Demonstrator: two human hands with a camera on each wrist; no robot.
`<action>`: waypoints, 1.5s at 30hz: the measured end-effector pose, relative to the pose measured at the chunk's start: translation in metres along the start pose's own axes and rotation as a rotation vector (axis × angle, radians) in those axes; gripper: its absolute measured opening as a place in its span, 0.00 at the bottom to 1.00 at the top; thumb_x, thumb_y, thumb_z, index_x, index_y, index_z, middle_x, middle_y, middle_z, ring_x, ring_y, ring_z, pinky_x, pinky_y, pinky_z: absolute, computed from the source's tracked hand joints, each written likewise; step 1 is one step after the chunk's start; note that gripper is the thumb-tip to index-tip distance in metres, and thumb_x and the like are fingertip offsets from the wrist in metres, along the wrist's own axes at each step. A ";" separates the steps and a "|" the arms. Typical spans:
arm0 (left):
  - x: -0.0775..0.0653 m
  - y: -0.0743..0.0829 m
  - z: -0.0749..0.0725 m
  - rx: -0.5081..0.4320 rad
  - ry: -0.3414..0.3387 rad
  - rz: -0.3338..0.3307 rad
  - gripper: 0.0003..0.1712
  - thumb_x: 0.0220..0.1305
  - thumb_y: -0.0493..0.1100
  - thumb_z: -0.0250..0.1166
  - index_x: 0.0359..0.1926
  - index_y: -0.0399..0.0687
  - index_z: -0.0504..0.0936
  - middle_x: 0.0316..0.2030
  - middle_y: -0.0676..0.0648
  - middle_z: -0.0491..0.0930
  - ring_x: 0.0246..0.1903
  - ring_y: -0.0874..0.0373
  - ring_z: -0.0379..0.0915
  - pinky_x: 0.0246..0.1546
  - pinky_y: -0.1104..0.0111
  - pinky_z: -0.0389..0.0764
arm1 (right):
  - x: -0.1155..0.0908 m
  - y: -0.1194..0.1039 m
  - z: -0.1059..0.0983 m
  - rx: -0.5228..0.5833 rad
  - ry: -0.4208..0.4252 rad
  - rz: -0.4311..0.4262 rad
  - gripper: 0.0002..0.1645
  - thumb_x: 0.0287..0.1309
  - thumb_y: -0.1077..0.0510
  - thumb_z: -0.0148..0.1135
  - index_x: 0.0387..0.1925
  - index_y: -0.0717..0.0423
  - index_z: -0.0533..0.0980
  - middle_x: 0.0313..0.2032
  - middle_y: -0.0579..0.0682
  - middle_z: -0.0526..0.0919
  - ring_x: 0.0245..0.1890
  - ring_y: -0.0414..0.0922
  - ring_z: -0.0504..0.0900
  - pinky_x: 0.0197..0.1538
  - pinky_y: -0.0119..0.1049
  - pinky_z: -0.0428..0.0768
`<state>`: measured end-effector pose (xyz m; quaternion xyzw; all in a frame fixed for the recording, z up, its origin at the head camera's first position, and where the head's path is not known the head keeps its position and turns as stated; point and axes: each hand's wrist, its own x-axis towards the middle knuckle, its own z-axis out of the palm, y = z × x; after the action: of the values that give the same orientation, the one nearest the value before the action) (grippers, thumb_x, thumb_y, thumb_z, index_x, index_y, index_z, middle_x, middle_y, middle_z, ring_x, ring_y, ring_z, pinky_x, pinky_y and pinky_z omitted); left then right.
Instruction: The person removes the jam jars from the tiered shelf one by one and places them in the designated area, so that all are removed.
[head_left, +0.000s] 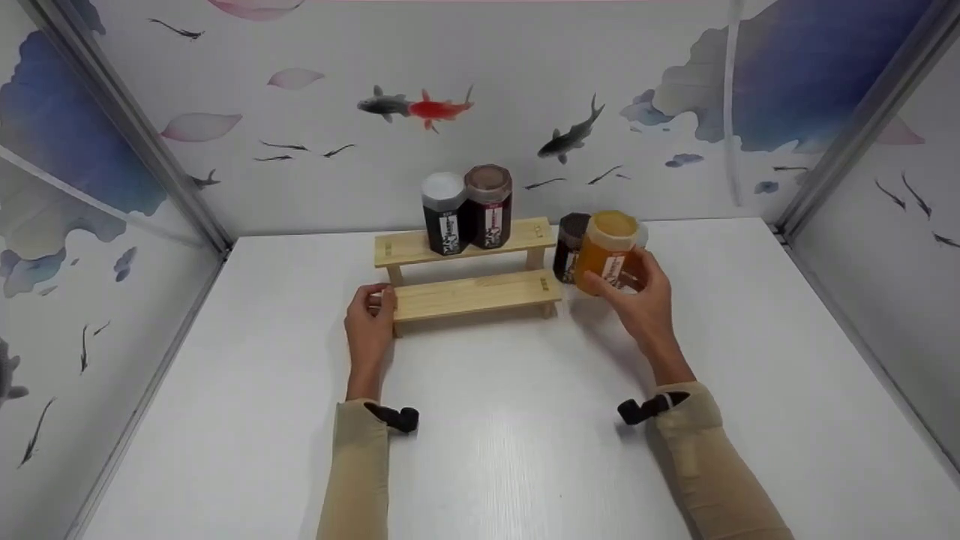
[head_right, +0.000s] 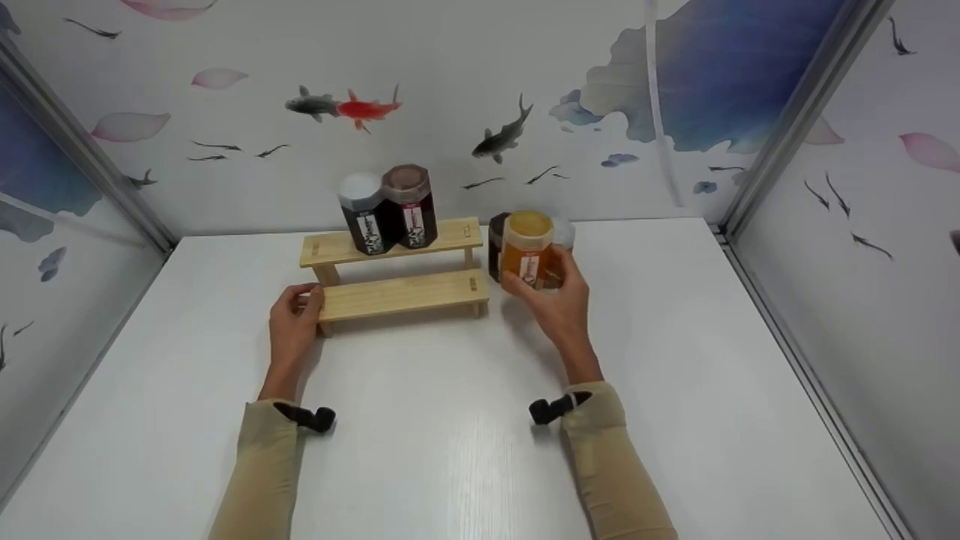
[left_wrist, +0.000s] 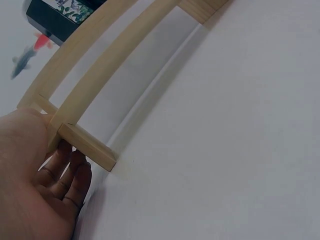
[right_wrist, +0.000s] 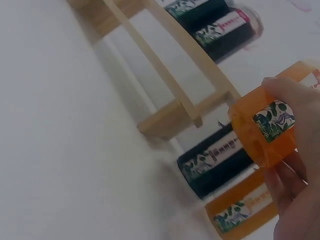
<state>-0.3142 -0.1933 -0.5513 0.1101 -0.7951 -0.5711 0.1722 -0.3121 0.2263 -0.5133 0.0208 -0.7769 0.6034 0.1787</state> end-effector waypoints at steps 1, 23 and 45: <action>0.000 0.000 0.000 0.001 0.001 0.000 0.18 0.82 0.53 0.62 0.59 0.47 0.84 0.41 0.45 0.83 0.38 0.56 0.76 0.32 0.71 0.76 | 0.002 0.001 -0.006 0.010 0.019 0.005 0.45 0.60 0.42 0.82 0.74 0.45 0.72 0.67 0.48 0.80 0.64 0.43 0.79 0.71 0.45 0.77; 0.002 0.004 -0.002 -0.009 -0.011 -0.005 0.18 0.83 0.54 0.60 0.61 0.48 0.82 0.45 0.45 0.82 0.41 0.56 0.76 0.34 0.70 0.77 | 0.023 0.026 -0.084 -0.193 0.078 0.452 0.61 0.65 0.42 0.77 0.84 0.51 0.49 0.83 0.56 0.59 0.83 0.54 0.62 0.82 0.52 0.67; -0.002 -0.001 0.001 -0.028 -0.020 -0.036 0.19 0.83 0.54 0.60 0.62 0.49 0.82 0.45 0.46 0.81 0.40 0.55 0.76 0.32 0.70 0.78 | 0.040 0.046 -0.076 -0.261 -0.033 0.374 0.60 0.64 0.43 0.79 0.81 0.54 0.49 0.81 0.61 0.64 0.81 0.58 0.66 0.82 0.57 0.66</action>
<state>-0.3123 -0.1919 -0.5529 0.1164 -0.7865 -0.5862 0.1556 -0.3423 0.3178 -0.5284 -0.1369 -0.8415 0.5200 0.0522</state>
